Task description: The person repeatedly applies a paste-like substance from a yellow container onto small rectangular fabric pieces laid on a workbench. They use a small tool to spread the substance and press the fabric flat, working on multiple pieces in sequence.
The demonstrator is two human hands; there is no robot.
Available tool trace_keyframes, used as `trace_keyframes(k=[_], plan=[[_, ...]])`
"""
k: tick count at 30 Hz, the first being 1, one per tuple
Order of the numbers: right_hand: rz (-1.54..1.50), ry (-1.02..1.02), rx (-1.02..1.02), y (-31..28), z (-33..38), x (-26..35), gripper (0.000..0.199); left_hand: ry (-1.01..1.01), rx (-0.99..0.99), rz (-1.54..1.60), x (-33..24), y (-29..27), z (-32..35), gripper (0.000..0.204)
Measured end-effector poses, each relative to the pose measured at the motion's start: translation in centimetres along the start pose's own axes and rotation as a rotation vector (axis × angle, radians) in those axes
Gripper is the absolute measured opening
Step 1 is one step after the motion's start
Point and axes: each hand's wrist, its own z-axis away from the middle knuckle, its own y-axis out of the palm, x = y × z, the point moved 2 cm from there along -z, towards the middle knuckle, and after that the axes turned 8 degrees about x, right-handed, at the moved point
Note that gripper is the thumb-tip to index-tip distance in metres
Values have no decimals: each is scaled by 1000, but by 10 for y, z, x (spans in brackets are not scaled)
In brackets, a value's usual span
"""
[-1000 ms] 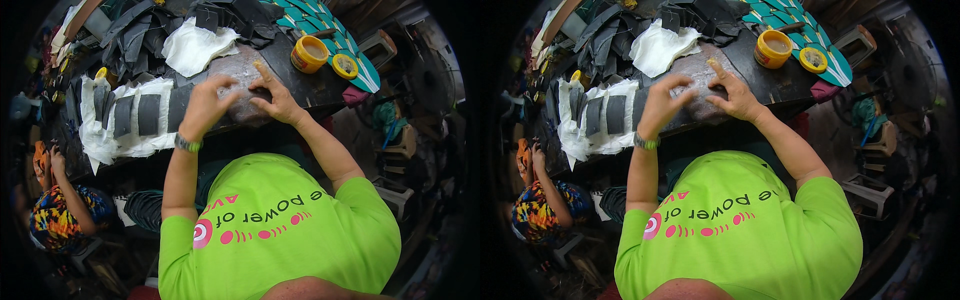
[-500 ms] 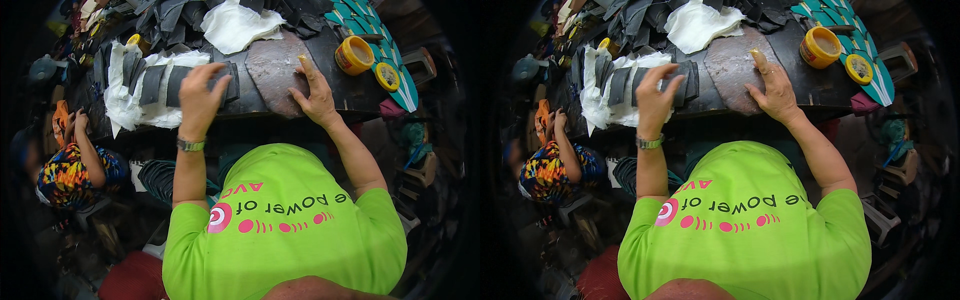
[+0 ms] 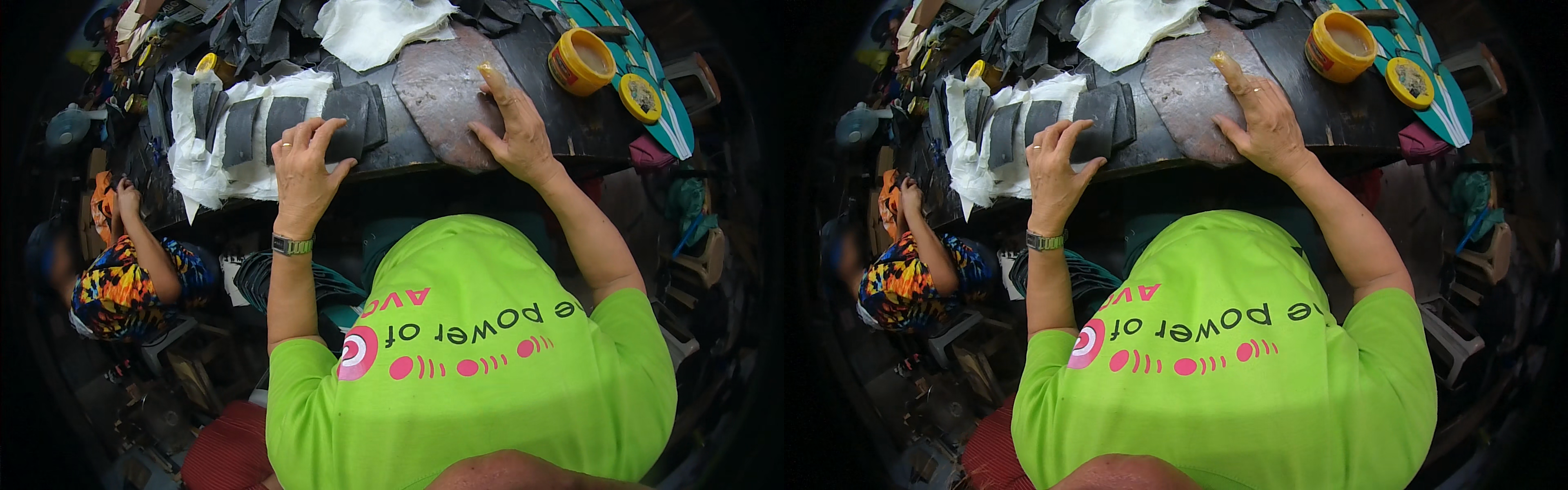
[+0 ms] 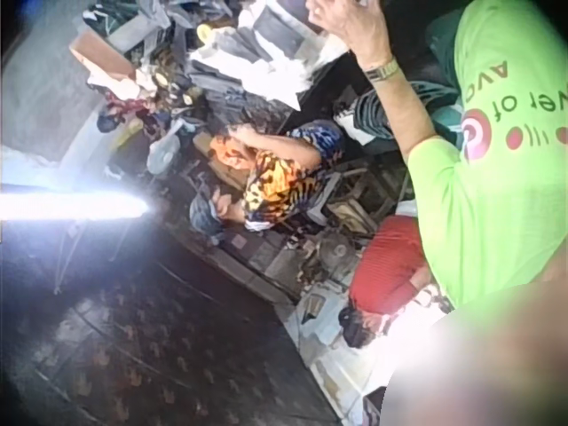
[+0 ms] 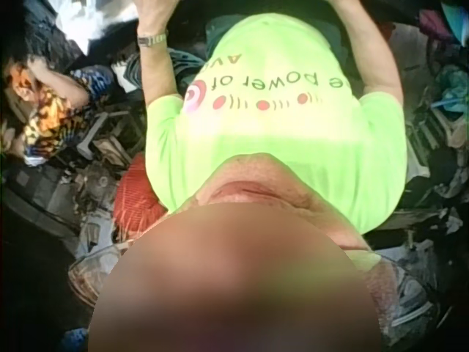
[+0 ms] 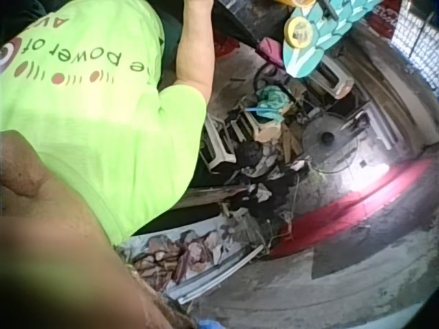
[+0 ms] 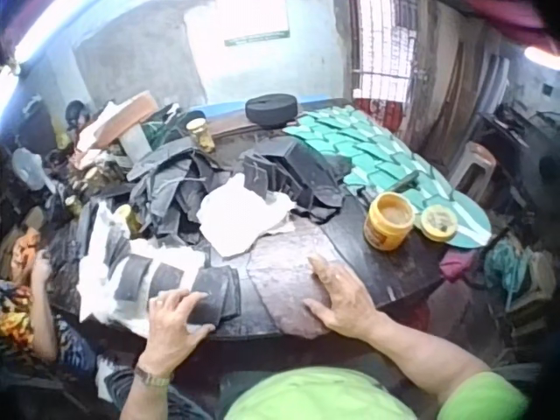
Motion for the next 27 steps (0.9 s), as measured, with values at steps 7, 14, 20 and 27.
trace_keyframes(k=[7,14,20,27], plan=[[-26,1,-8,0,0,-1,89,-28,-155,328,20,1,3,35],[-17,26,2,0,0,-1,86,-525,-412,1475,91,-7,7,30],[-32,25,-7,0,-1,0,86,-421,-394,1668,100,-14,13,27],[-39,-1,8,-2,0,0,86,-181,-108,618,41,-22,7,47]])
